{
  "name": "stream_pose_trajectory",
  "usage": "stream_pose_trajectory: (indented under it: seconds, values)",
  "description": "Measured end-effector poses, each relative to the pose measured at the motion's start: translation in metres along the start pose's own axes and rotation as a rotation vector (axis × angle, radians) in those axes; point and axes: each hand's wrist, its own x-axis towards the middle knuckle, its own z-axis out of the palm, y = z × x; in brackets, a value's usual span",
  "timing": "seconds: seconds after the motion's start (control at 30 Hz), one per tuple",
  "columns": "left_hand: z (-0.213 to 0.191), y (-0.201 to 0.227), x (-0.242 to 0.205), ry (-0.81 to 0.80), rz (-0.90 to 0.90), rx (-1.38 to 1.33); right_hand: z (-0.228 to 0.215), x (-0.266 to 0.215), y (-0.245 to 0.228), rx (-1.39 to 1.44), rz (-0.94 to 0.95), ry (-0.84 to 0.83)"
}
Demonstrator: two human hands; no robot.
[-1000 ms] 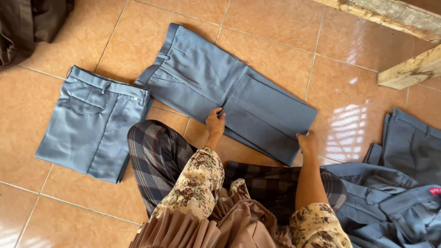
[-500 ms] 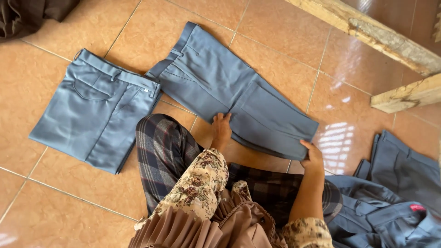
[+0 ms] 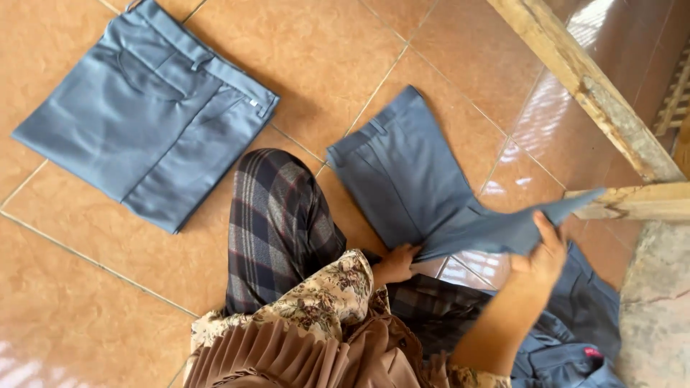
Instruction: Folding multiple pairs of blue fabric pants into neat rectangular shapes on a tiled floor.
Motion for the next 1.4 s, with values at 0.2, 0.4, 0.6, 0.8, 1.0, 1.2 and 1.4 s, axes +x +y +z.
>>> stream_pose_trajectory:
  seconds: [0.2, 0.4, 0.6, 0.8, 1.0, 1.2, 1.4]
  values:
    - [0.041, -0.026, 0.024, 0.057, -0.374, -0.437, 0.101, 0.048, 0.132, -0.180, 0.137, -0.382]
    - [0.003, -0.039, 0.026, 0.479, -0.262, -0.053, 0.133, 0.028, 0.247, -1.009, 0.012, -0.362]
    - [-0.032, -0.042, 0.028, 0.908, -0.085, 0.454, 0.091, 0.004, 0.266, -1.578, -0.007, -0.583]
    - [-0.120, -0.042, 0.048, 1.280, 0.138, 0.990, 0.075, 0.029, 0.259, -1.504, 0.126, -0.660]
    - [-0.236, -0.065, 0.084, 0.841, -0.651, 0.650, 0.016, 0.038, 0.284, -1.248, -0.639, -0.137]
    - [-0.249, -0.028, 0.072, 1.112, -0.162, 0.679, -0.008, -0.012, 0.308, -1.529, -0.293, -0.046]
    - [-0.263, -0.033, 0.060, 0.954, -0.172, 0.658, -0.002, -0.019, 0.320, -1.597, -0.245, -0.051]
